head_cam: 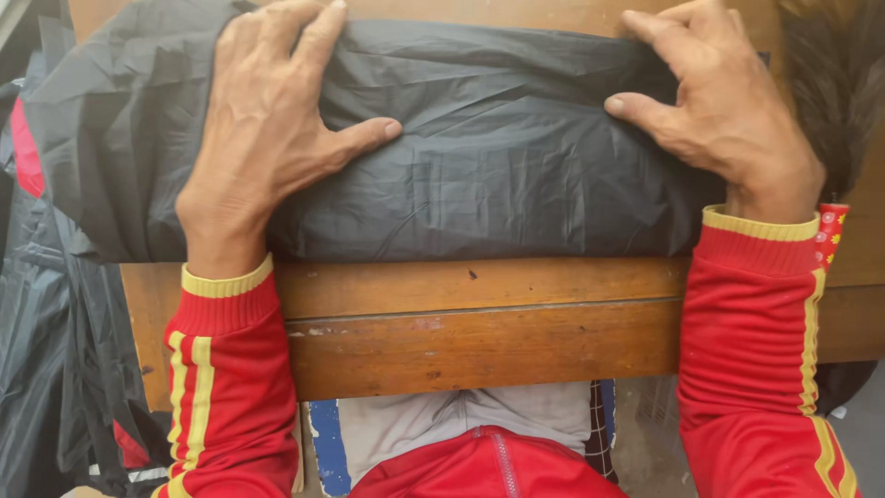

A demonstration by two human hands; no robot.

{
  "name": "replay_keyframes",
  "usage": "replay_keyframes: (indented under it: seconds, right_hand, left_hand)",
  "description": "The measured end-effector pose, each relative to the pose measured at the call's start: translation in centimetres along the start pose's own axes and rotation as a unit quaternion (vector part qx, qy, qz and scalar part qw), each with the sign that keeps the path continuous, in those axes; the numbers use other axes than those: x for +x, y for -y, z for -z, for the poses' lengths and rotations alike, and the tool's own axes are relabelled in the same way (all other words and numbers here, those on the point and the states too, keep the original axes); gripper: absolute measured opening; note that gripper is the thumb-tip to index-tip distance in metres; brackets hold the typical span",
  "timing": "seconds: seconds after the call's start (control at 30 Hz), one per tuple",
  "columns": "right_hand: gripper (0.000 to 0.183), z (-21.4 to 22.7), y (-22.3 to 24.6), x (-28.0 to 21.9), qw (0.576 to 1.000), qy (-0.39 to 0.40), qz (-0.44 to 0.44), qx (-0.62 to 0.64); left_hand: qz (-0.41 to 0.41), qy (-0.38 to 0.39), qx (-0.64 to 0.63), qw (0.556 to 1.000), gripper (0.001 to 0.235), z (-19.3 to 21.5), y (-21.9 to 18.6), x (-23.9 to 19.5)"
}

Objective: The person smooths a black garment on a wooden table with both hands, then uses a feather duster to brush the surface. They repeatedly fold and unfold the garment while continuing to dust it.

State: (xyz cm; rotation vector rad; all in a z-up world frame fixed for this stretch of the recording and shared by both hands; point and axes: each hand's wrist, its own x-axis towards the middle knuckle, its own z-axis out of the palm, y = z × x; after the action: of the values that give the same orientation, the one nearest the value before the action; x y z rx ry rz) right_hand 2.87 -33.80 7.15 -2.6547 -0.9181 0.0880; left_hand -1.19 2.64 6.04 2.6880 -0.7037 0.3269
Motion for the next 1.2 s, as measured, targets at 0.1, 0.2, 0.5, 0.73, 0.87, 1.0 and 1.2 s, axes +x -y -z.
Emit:
replay_keyframes:
  seconds: [0.1,0.2,0.5,0.73,0.87,1.0,1.2]
  right_hand:
    - [0.061,0.6,0.3,-0.1,0.998,0.036,-0.058,0.013]
    - [0.055,1.0,0.8,0.3,0.993,0.061,-0.099,0.031]
    - [0.053,0.3,0.1,-0.1,0.972,0.15,-0.179,-0.037]
    - [0.038,1.2,2.1,-1.0,0.975,0.145,-0.122,-0.114]
    - [0.045,1.7,1.8,-3.0,0.981,0.06,-0.076,-0.167]
    - [0.022,4.9,4.6,-5.7,0.969,-0.135,0.016,-0.204]
    - [0.011,3.1,6.5,-7.9,0.944,-0.268,0.067,-0.182]
  left_hand:
    - [-0.001,0.025,0.039,0.999,0.083,0.5,0.5,0.1]
    - [-0.011,0.055,0.099,0.994,0.084,0.9,1.7,0.0]
    - [0.036,0.113,0.031,0.992,0.089,1.3,3.0,-0.5]
    - [0.133,0.264,-0.046,0.954,0.078,3.9,1.1,0.7]
    - [0.124,0.291,0.006,0.949,0.07,6.6,0.4,-0.1]
    - [0.02,0.152,0.22,0.963,0.022,11.8,-2.7,-2.5]
    - [-0.052,-0.084,0.305,0.947,0.028,11.3,-4.9,-6.3]
